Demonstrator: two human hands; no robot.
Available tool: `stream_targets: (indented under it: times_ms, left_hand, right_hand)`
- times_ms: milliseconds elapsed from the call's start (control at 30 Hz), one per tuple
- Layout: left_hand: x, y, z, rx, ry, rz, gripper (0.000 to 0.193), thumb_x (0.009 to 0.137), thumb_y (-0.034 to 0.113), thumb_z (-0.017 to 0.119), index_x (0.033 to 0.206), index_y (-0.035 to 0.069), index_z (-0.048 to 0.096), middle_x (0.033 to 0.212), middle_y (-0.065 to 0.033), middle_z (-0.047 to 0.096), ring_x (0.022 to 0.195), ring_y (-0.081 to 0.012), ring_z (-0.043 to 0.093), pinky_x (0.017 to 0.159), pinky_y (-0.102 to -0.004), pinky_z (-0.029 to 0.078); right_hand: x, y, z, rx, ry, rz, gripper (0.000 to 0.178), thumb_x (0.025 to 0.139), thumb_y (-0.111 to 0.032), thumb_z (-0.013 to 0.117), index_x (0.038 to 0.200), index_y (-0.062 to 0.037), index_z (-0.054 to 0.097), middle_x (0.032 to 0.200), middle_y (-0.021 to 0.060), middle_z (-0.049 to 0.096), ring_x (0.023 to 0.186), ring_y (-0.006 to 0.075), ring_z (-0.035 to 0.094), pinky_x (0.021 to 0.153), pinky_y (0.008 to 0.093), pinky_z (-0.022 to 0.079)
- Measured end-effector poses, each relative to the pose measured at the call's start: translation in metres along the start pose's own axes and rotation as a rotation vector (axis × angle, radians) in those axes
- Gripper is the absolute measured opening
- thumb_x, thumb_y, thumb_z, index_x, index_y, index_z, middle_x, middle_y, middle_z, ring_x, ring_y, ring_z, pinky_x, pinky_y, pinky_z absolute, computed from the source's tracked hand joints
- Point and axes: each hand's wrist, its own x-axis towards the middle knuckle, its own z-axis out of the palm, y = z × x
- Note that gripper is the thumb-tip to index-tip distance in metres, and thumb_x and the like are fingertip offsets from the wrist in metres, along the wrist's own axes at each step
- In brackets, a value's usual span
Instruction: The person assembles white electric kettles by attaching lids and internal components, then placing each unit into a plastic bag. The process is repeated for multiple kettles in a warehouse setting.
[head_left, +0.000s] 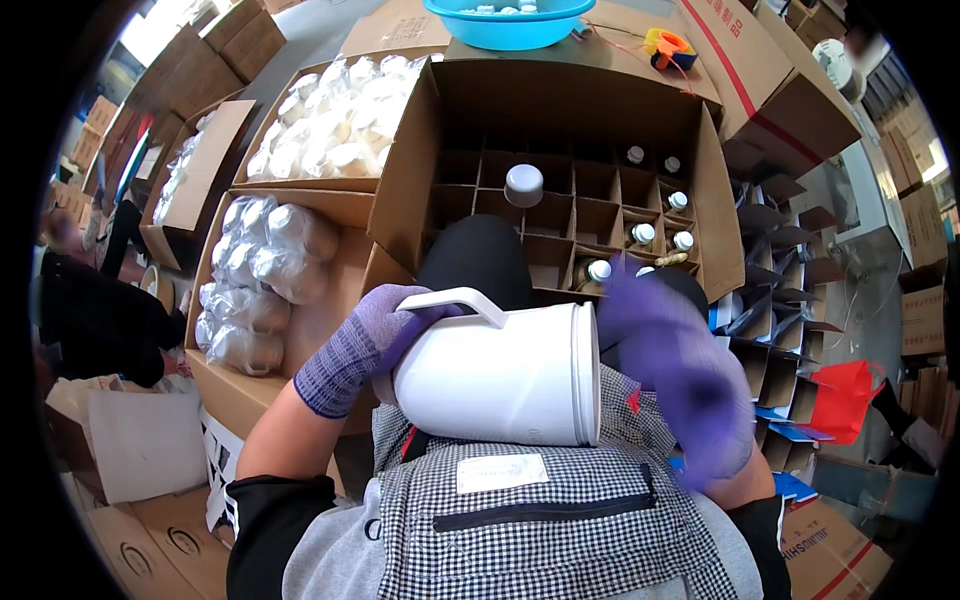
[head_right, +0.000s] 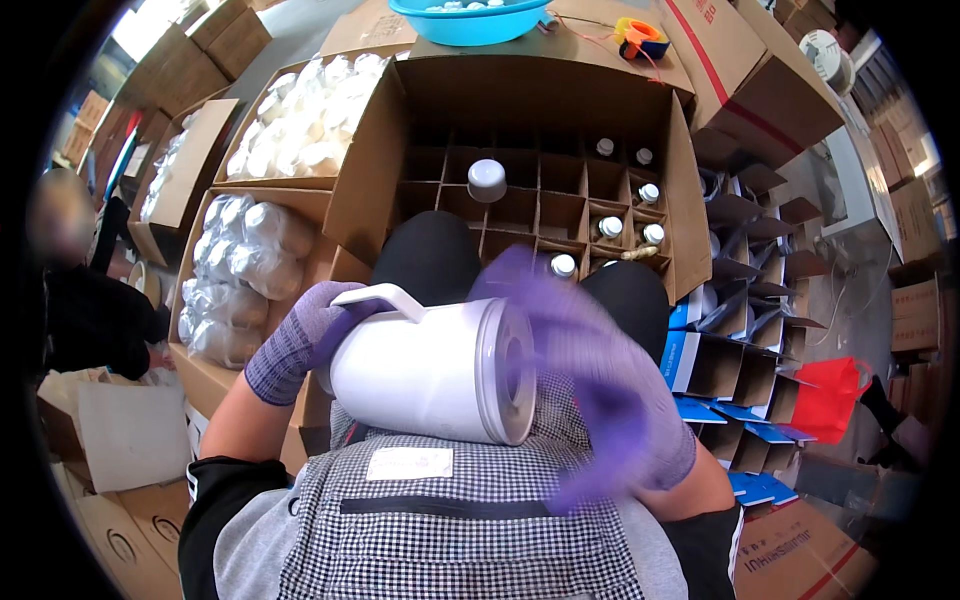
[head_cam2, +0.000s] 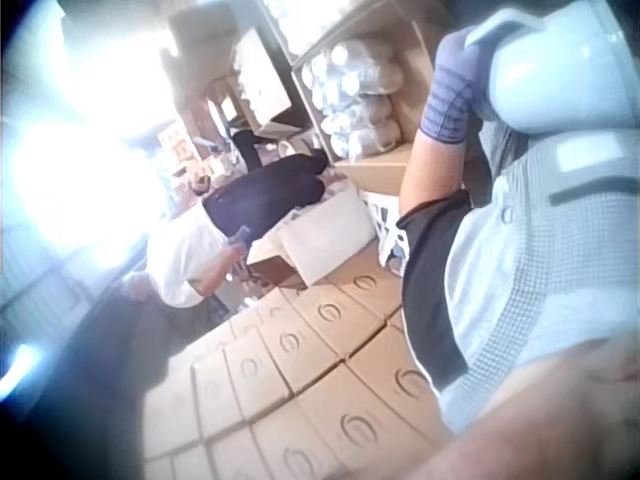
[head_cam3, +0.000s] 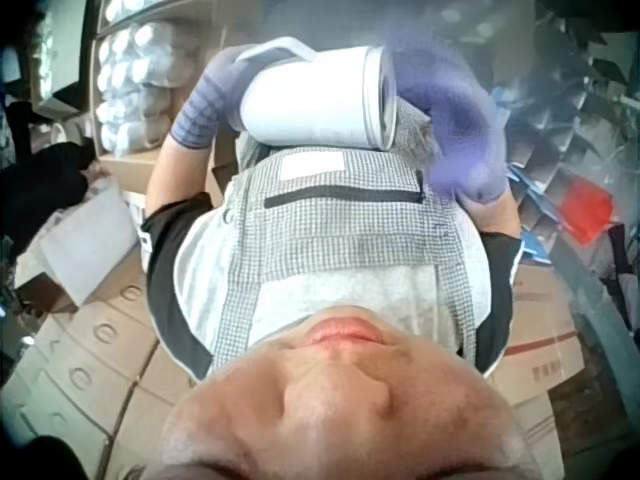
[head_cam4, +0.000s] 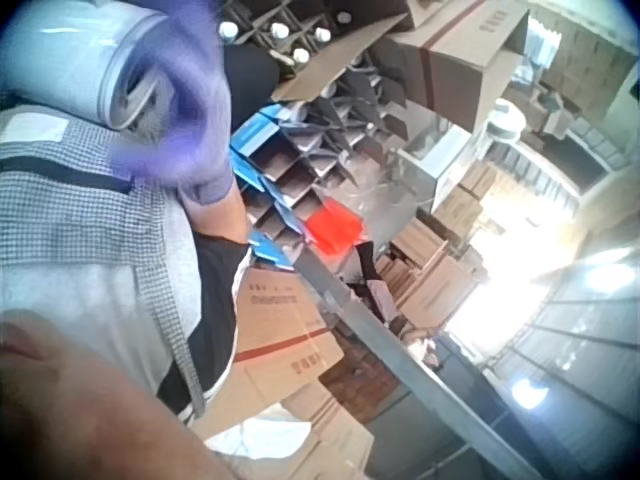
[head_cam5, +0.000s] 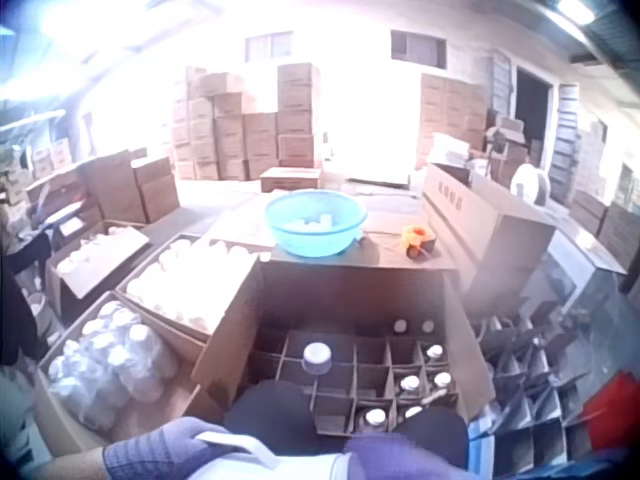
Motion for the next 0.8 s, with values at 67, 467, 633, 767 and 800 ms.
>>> stream_targets:
  times_ms: [67, 467, 633, 767, 800]
  left_hand:
    - [0.001, -0.002, 0.002, 0.014, -0.020, -0.002, 0.030, 0.100, 0.031, 0.057, 0.112, 0.011, 0.075, 0.103, -0.0119, 0.076, 0.093, -0.0232, 0.074, 0.087, -0.0349, 0.058]
    - [-0.026, 0.016, 0.007, -1.419, -0.262, -0.026, 0.048, 0.101, 0.027, 0.058, 0.139, -0.002, 0.055, 0.134, -0.0191, 0.061, 0.122, -0.0231, 0.059, 0.102, -0.0356, 0.051]
    - [-0.012, 0.048, 0.065, -1.244, -0.492, 0.356, 0.053, 0.105, 0.034, 0.048, 0.147, 0.002, 0.049, 0.152, -0.0236, 0.045, 0.150, -0.0292, 0.032, 0.123, -0.0412, 0.030]
    - [-0.010, 0.054, 0.074, -1.017, -0.515, 0.323, 0.052, 0.104, 0.036, 0.051, 0.146, 0.005, 0.051, 0.141, -0.0250, 0.056, 0.144, -0.0316, 0.041, 0.119, -0.0408, 0.036]
    - [-0.001, 0.042, 0.071, -0.964, -0.531, 0.278, 0.049, 0.103, 0.034, 0.053, 0.143, 0.006, 0.053, 0.139, -0.0248, 0.057, 0.143, -0.0334, 0.041, 0.118, -0.0432, 0.037]
  right_hand:
    - [0.003, -0.005, 0.008, -0.195, 0.206, 0.397, 0.128, 0.060, -0.042, 0.095, 0.159, -0.0029, 0.025, 0.158, 0.0266, 0.032, 0.145, 0.0457, 0.035, 0.121, 0.0524, 0.027]
    - [-0.051, 0.084, 0.011, 1.110, 0.627, 0.399, 0.061, 0.091, -0.015, 0.054, 0.147, 0.0045, 0.042, 0.138, 0.0228, 0.057, 0.126, 0.0345, 0.060, 0.108, 0.0466, 0.050]
    - [-0.031, 0.097, 0.050, 0.678, 0.661, 0.538, 0.046, 0.099, -0.015, 0.053, 0.142, 0.0002, 0.048, 0.135, 0.0152, 0.060, 0.122, 0.0213, 0.060, 0.107, 0.0370, 0.048]
    - [-0.056, 0.080, 0.042, -0.771, 0.267, 0.218, 0.053, 0.093, -0.015, 0.066, 0.141, 0.0006, 0.048, 0.136, 0.0210, 0.055, 0.122, 0.0328, 0.059, 0.105, 0.0383, 0.048]
    - [-0.062, 0.068, 0.032, -1.027, 0.159, 0.083, 0.055, 0.092, -0.017, 0.068, 0.141, 0.0011, 0.048, 0.136, 0.0222, 0.054, 0.122, 0.0355, 0.059, 0.104, 0.0386, 0.049]
